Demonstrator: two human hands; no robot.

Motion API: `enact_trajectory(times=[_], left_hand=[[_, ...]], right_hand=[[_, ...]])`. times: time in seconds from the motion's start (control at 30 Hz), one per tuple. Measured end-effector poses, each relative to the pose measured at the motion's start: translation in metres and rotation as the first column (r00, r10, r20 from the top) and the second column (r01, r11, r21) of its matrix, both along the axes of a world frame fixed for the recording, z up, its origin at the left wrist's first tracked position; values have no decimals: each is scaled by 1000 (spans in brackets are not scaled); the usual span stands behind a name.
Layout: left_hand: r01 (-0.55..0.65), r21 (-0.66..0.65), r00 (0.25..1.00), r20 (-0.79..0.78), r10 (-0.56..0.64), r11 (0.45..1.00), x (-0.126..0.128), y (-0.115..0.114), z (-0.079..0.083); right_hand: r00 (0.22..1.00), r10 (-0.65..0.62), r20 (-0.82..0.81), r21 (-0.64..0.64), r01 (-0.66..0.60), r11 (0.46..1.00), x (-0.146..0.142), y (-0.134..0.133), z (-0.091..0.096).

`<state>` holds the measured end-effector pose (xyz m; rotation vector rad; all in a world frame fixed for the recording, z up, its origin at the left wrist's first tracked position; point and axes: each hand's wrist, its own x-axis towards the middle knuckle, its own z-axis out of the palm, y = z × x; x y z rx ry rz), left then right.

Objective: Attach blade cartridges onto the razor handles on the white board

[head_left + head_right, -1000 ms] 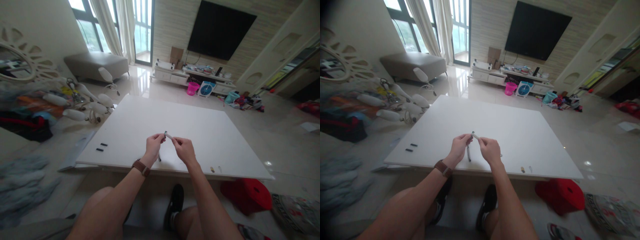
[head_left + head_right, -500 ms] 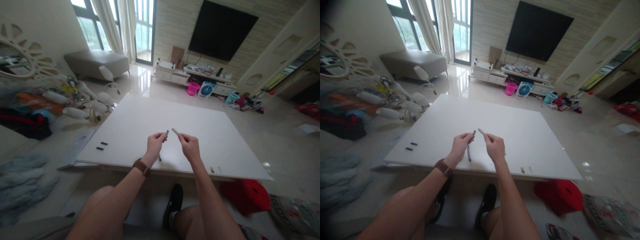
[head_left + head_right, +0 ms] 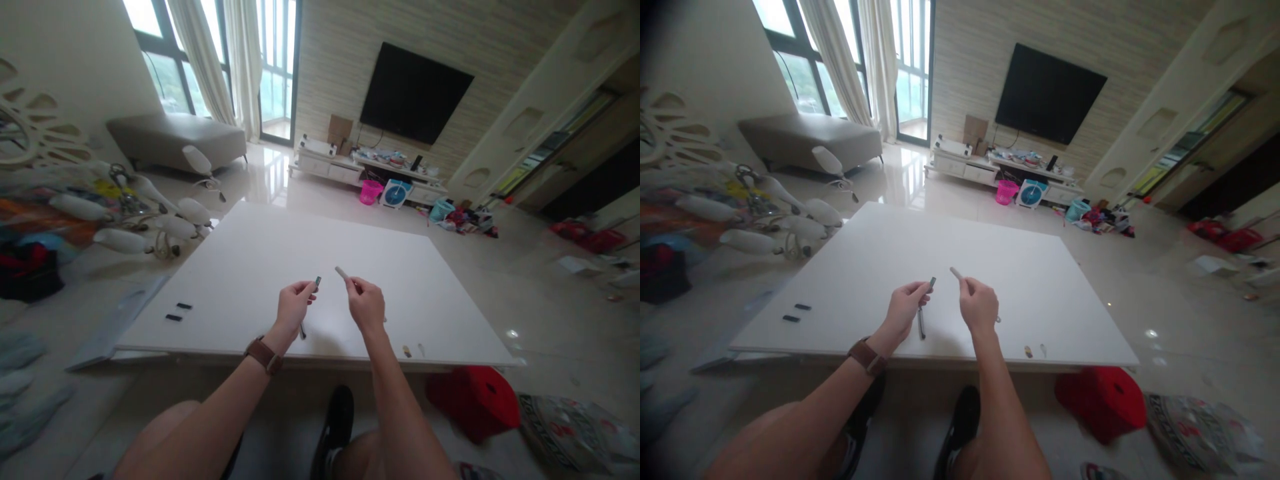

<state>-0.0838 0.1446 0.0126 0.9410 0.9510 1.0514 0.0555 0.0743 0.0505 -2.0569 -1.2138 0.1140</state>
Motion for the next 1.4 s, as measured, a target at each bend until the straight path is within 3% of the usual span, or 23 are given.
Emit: enact_trajectory(times=[0.13, 0.3, 0.43, 0.6, 0.73, 0.9, 1.03, 1.1, 1.2, 1.33, 1.4], left_hand=[[24, 18, 999, -32, -23, 1000, 0, -1, 0], [34, 20, 998, -53, -33, 999, 0, -2, 2], [47, 25, 996, -71, -45, 999, -1, -2, 2], [42, 35, 995, -94, -39, 999, -2, -1, 4], [71, 55, 992, -103, -65, 996, -3, 0, 6], [86, 78, 989, -123, -76, 993, -3, -3, 5], [112, 100, 987, -125, -100, 989, -4, -4, 7], [124, 108, 984, -138, -109, 986, -4, -3, 8], [143, 108, 978, -167, -123, 984, -4, -3, 8], [185, 109, 969, -188, -162, 977, -4, -3, 6], [194, 111, 966, -197, -170, 975, -3, -2, 5]], right_hand=[[988, 154, -1, -72, -153, 986, 2, 0, -4], [999, 22, 47, -40, -20, 999, -1, 2, -3], [976, 214, -42, -95, -217, 971, 1, 2, -3], [1000, 0, -15, -52, -1, 999, 15, 1, -4], [985, 154, -80, -112, -162, 980, 11, 1, -4], [998, -54, 28, -79, 56, 995, 10, 2, 2], [996, 87, 13, -167, -83, 982, 10, 2, 2], [997, 55, 61, -221, -40, 974, 12, 3, 1], [990, -94, 108, -153, 110, 982, 15, 2, 2], [996, 39, 79, -144, -28, 989, 11, 1, 2], [993, 36, 112, -179, -16, 984, 9, 1, 2]])
